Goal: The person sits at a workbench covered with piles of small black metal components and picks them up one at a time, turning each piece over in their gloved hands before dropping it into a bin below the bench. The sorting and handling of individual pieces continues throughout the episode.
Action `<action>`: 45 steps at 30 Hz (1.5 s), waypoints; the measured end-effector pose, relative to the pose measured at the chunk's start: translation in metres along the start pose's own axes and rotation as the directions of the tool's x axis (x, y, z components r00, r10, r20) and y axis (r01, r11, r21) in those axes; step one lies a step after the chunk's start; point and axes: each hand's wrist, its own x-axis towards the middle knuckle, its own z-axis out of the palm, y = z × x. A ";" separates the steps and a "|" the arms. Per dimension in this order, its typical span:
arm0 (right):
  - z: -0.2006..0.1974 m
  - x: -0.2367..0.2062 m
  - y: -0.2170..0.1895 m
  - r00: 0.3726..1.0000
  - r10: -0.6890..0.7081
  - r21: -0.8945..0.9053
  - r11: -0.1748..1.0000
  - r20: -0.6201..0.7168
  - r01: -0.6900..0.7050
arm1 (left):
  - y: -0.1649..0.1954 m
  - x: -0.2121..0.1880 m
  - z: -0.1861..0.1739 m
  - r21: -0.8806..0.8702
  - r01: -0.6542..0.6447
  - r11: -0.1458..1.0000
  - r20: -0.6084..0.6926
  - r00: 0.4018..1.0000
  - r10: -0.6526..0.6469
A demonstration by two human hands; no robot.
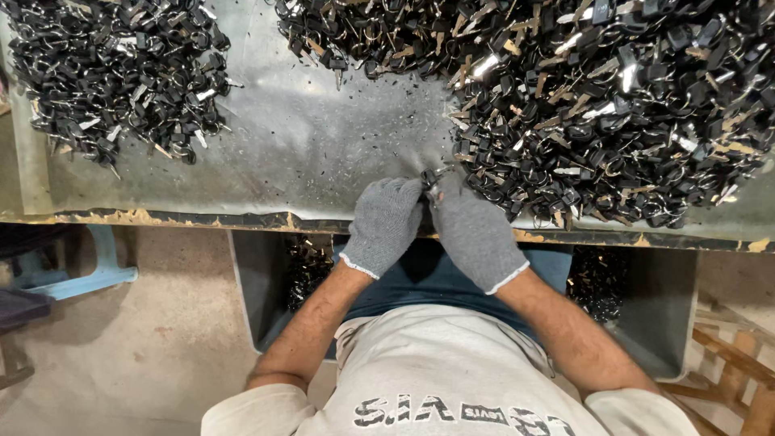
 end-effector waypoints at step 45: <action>-0.002 -0.010 -0.008 0.998 0.035 -0.188 0.982 0.045 -0.026 | 0.003 -0.008 0.008 0.019 0.052 0.998 0.069 0.996 -0.053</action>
